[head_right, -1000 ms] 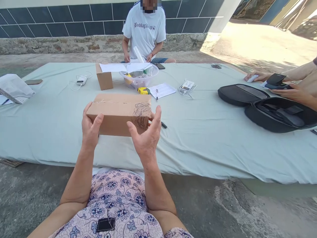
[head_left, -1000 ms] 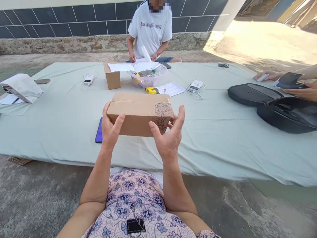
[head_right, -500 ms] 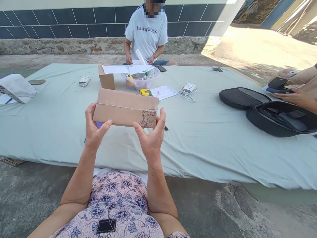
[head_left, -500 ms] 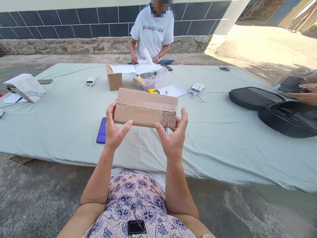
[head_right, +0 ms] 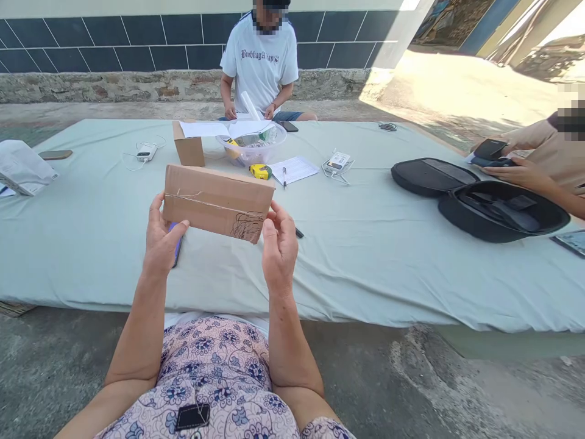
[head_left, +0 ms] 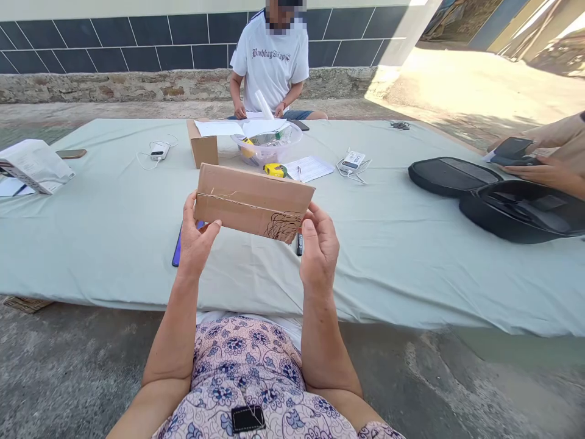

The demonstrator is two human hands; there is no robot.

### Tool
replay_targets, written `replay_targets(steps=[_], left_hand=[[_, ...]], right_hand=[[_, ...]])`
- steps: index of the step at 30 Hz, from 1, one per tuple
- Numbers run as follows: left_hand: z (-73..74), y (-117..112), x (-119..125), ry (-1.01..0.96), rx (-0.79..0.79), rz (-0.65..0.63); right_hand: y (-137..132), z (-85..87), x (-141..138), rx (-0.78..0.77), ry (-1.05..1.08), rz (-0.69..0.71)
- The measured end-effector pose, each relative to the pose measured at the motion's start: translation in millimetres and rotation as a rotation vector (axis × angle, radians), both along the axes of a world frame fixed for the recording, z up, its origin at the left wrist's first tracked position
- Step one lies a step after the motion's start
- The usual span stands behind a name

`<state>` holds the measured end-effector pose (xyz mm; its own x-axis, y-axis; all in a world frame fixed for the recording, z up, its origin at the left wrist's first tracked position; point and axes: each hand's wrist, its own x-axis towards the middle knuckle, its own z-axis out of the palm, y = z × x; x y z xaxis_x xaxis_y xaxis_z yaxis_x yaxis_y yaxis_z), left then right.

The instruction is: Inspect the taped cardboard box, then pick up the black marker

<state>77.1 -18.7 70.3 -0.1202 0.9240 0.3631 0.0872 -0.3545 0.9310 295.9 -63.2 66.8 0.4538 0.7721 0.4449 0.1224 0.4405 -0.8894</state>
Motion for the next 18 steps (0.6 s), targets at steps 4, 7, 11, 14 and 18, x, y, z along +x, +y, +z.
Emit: replay_targets(steps=[4, 7, 11, 14, 18], left_hand=[[2.4, -2.9, 2.8, -0.003, -0.010, 0.010], [2.6, -5.6, 5.9, 0.021, -0.018, 0.036], [1.4, -5.7, 7.7, -0.090, -0.064, 0.032], [1.0, -3.5, 5.3, -0.197, -0.120, 0.028], [-0.3, 0.0, 1.3, -0.202, -0.151, 0.053]], right_hand=[[2.1, -0.3, 0.7, -0.016, -0.026, 0.004], [3.5, -0.6, 2.1, -0.022, -0.006, 0.003], [5.5, -3.0, 8.1, -0.060, 0.012, -0.021], [7.7, -7.9, 16.3, -0.132, 0.003, -0.032], [8.6, -12.3, 23.6, -0.227, -0.038, -0.025]])
